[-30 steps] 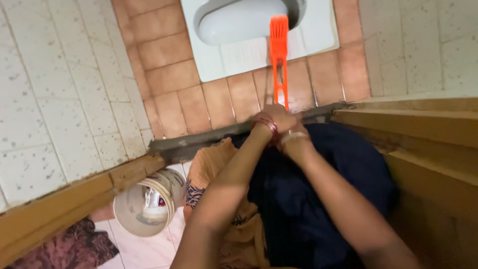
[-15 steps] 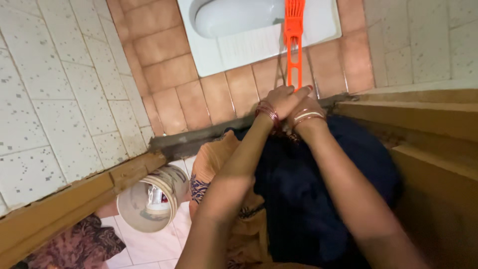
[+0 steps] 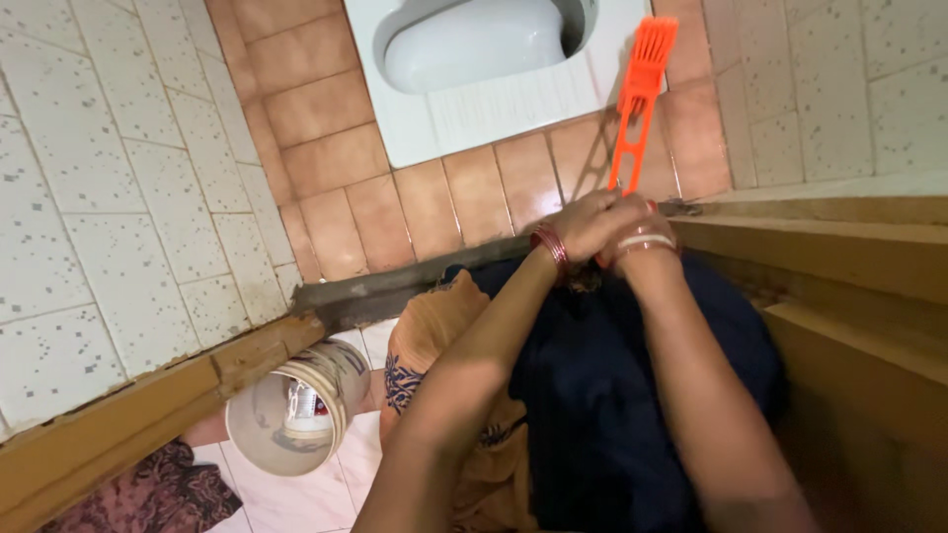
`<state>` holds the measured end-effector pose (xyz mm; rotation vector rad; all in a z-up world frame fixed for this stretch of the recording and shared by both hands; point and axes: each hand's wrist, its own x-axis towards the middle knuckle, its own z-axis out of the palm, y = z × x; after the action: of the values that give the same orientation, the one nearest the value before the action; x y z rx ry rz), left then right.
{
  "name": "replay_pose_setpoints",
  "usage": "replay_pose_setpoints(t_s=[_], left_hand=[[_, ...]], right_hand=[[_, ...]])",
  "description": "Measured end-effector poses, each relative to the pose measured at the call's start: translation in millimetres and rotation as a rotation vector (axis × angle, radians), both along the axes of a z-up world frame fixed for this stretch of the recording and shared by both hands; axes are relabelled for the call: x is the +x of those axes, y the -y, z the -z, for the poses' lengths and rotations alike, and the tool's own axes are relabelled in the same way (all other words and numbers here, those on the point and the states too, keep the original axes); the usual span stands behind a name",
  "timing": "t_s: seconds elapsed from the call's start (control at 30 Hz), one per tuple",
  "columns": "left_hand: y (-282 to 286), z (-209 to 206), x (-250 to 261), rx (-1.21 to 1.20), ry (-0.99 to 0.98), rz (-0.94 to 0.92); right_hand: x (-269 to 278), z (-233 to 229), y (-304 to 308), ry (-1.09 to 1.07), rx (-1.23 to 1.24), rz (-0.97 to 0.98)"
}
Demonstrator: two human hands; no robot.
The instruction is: The person scrubs a squat toilet with an orange toilet brush, repeatedly cleaning the rim and interior surfaces. The person remains seated on the floor throughout the task.
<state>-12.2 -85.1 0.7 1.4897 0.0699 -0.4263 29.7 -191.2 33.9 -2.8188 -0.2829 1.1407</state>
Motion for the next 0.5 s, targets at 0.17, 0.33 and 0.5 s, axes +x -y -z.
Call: replay_pose_setpoints(t_s=[0.17, 0.33, 0.5], left_hand=[[-11, -4, -5, 0.534, -0.204, 0.147], [-22, 11, 0, 0.485, -0.203, -0.047], [-25, -6, -1, 0.448, -0.274, -0.079]], right_hand=[[-40, 28, 19, 0.131, 0.293, -0.211], [-14, 34, 0, -0.082, -0.012, -0.211], [-11, -2, -24, -0.095, 0.018, -0.033]])
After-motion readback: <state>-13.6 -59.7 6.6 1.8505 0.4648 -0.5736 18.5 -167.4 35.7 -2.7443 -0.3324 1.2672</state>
